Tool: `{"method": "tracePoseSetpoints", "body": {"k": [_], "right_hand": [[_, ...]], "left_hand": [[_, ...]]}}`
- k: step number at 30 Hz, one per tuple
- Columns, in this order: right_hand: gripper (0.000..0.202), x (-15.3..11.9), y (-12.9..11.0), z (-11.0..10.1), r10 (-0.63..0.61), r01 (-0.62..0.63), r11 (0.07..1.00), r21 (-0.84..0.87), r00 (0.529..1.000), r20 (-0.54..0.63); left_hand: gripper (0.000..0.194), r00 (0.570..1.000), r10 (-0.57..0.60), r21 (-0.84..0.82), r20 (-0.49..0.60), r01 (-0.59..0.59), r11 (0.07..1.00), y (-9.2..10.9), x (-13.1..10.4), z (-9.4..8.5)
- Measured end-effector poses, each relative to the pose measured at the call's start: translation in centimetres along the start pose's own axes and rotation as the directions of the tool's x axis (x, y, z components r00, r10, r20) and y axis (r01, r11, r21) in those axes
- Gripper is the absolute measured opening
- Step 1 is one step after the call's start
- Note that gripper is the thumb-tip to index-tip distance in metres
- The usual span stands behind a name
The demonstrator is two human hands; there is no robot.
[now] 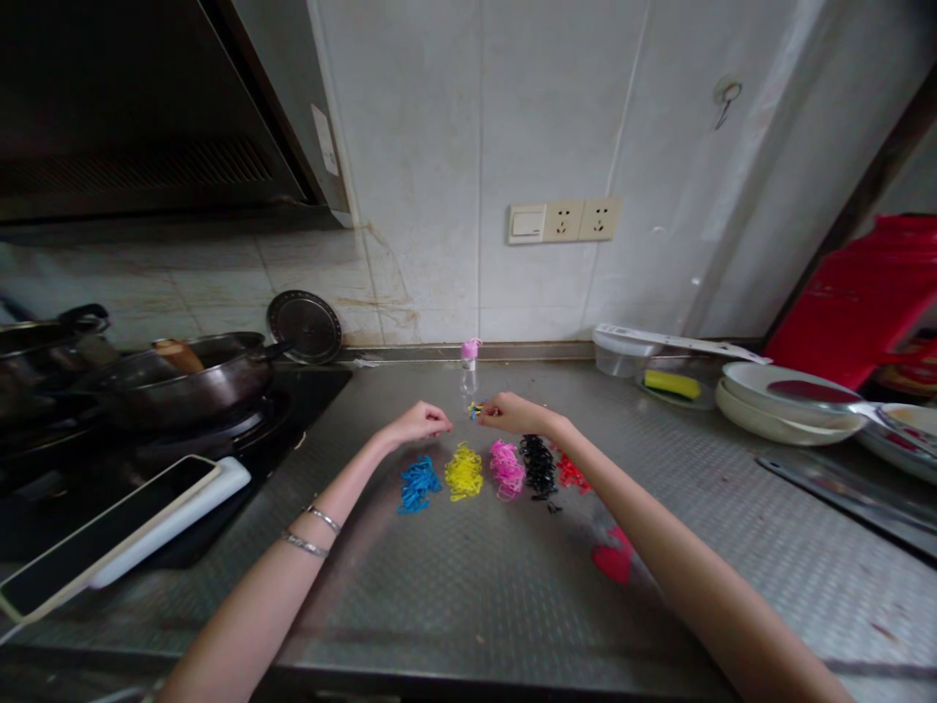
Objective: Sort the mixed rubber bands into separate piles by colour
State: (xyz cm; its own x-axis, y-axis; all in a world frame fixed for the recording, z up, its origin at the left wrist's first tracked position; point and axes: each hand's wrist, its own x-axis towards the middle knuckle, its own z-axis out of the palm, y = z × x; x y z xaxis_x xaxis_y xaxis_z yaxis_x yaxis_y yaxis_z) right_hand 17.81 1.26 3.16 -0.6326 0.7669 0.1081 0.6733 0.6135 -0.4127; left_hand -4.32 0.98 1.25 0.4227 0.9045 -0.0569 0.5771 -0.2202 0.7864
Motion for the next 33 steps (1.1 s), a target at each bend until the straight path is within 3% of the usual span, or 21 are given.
{"method": "tracePoseSetpoints", "body": {"k": [5,11,15,19,25,33], "right_hand": [[0.035,-0.7,0.8,-2.2,0.091,-0.096,0.995,-0.037,0.989,-0.113],[0.031,-2.9,2.8,-2.1,0.273,-0.290,0.953,-0.090,0.947,-0.168],[0.036,-5.5,4.0,-0.7,0.446,-0.487,0.863,-0.136,0.859,-0.250],[0.039,-7.5,4.6,0.4,0.564,-0.636,0.760,-0.136,0.749,-0.347],[0.040,-8.5,4.9,0.2,0.618,-0.698,0.713,-0.067,0.670,-0.411],[0.038,-8.8,5.0,0.0,0.607,-0.697,0.715,-0.052,0.656,-0.449]], "left_hand": [[0.028,0.992,-0.029,-0.017,-0.122,0.027,0.999,-1.2,0.8,0.0],[0.021,0.959,0.163,0.247,-0.234,-0.103,0.964,-1.9,1.7,0.7],[0.023,0.946,0.200,0.435,-0.256,-0.072,0.898,-1.2,1.8,1.1],[0.027,0.956,0.194,0.488,-0.220,-0.065,0.871,-0.3,2.5,1.6],[0.026,0.957,0.213,0.596,-0.199,-0.054,0.801,0.1,4.1,2.7],[0.026,0.972,0.191,0.541,-0.133,-0.090,0.836,0.5,5.6,3.3]]}}
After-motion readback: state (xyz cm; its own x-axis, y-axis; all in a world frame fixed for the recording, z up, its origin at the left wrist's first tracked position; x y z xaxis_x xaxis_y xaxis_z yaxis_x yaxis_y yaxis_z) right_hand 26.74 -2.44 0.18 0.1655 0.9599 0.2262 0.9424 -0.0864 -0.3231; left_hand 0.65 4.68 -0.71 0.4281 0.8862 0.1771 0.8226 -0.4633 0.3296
